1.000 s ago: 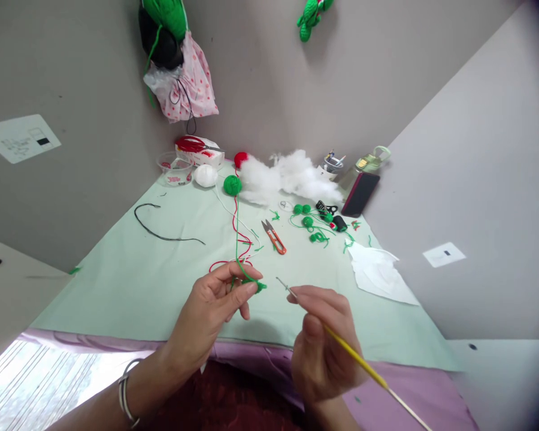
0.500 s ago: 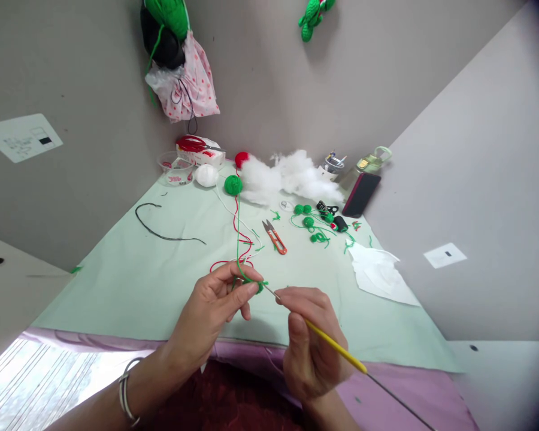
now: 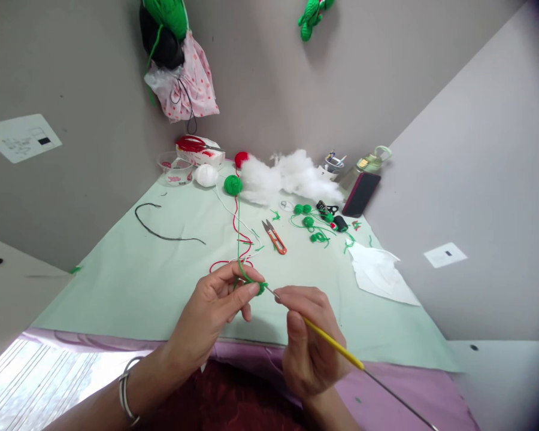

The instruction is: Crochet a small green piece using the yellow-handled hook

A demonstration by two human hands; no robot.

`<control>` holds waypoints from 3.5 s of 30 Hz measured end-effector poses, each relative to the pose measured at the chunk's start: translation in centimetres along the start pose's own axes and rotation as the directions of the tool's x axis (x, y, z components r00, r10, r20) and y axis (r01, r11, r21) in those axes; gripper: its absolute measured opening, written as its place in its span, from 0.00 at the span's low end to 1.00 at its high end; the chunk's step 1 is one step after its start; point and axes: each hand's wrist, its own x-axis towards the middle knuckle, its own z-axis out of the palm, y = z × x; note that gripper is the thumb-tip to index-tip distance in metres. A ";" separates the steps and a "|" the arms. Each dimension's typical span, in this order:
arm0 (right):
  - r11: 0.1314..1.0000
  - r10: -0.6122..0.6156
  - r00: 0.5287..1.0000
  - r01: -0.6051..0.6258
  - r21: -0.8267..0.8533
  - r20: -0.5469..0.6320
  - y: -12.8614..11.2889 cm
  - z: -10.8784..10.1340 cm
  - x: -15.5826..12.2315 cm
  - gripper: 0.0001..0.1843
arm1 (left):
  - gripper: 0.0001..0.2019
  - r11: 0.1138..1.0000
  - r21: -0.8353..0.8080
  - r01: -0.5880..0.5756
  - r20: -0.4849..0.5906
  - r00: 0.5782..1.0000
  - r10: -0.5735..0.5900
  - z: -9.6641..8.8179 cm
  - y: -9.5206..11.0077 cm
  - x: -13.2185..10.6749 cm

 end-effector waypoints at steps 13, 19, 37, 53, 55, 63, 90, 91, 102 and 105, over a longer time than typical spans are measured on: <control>1.000 -0.019 1.000 0.019 0.017 -0.001 0.0 0.0 0.0 0.14 | 0.05 1.000 0.009 -0.004 0.010 1.000 0.004 -0.1 -0.1 -0.1; 1.000 -0.015 1.000 0.015 -0.006 0.000 0.4 -0.2 -0.3 0.14 | 0.06 1.000 0.006 0.000 0.015 1.000 0.000 0.0 -0.1 0.0; 0.999 -0.030 0.999 0.031 0.016 -0.025 0.6 -0.3 -0.6 0.14 | 0.06 1.000 0.002 0.010 0.019 1.000 -0.010 -0.2 -0.3 0.0; 0.999 -0.035 0.999 0.035 0.005 -0.022 0.3 0.0 -0.4 0.13 | 0.07 0.999 -0.021 0.025 0.030 0.999 -0.024 -0.1 -0.6 -0.1; 0.999 -0.034 0.999 0.034 0.008 -0.018 0.3 -0.1 -0.4 0.13 | 0.07 0.999 -0.021 0.028 0.033 0.999 -0.027 0.0 -0.6 -0.1; 1.000 -0.027 1.000 0.027 -0.012 -0.011 0.4 0.2 -0.5 0.13 | 0.09 0.992 -0.084 0.089 0.073 0.994 -0.083 0.0 -0.7 0.0; 0.954 0.254 0.953 -0.219 0.204 -0.164 0.5 -0.1 0.4 0.13 | 0.09 0.991 -0.075 0.114 0.055 0.992 -0.110 0.0 -0.5 0.0; 0.957 0.242 0.958 -0.210 0.202 -0.154 0.3 -0.1 0.5 0.13 | 0.09 0.991 -0.072 0.115 0.053 0.992 -0.111 0.0 -0.4 0.0; 0.976 0.190 0.980 -0.182 0.121 -0.060 0.5 0.1 -0.1 0.12 | 0.07 0.992 -0.075 0.102 0.054 0.994 -0.098 0.0 -0.6 0.0; 0.977 0.183 0.981 -0.175 0.124 -0.060 0.6 0.2 -0.3 0.12 | 0.07 0.992 -0.080 0.098 0.056 0.994 -0.094 -0.1 -0.7 -0.1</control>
